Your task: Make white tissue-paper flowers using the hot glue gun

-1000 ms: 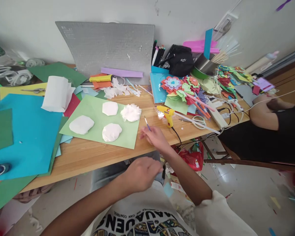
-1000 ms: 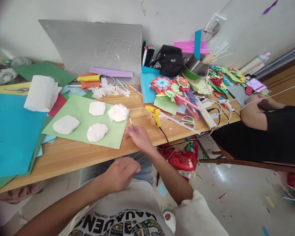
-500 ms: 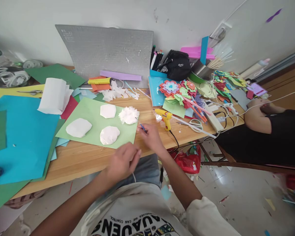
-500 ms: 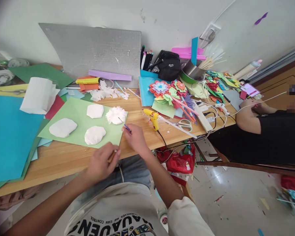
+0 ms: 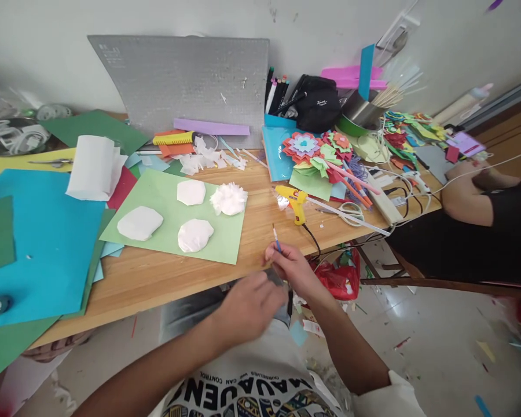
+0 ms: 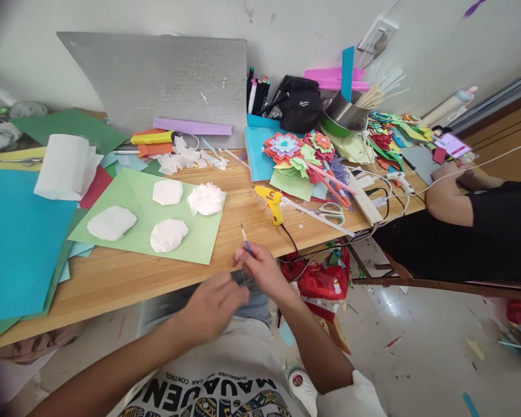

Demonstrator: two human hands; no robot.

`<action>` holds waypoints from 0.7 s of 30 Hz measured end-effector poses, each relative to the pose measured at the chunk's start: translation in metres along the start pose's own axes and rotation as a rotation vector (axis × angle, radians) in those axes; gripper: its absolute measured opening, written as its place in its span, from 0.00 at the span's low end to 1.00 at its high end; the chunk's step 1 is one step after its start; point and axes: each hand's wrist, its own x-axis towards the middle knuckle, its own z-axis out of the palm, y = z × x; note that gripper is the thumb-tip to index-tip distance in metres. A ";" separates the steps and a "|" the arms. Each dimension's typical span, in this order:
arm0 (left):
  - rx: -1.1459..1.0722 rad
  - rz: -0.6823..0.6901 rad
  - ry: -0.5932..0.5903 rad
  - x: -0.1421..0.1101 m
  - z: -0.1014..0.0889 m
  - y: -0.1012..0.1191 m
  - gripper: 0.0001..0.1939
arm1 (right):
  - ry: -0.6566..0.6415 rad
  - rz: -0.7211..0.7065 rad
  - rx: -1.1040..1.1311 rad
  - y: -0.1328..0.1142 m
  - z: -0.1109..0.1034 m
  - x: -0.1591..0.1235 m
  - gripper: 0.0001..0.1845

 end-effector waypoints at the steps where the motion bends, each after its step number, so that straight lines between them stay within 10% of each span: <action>1: -0.007 0.034 0.033 -0.003 0.006 0.012 0.12 | -0.044 0.059 0.074 0.001 0.003 -0.002 0.20; 6: -0.234 -0.121 0.182 -0.010 0.025 0.037 0.10 | -0.023 0.054 0.222 -0.009 -0.002 -0.027 0.16; 14: -0.991 -0.852 0.502 0.004 -0.005 -0.006 0.12 | 0.379 -0.302 -0.125 -0.005 -0.010 -0.045 0.04; 21: -1.036 -0.752 0.452 0.022 -0.009 -0.006 0.17 | 0.296 -0.241 -0.049 -0.014 0.022 -0.021 0.14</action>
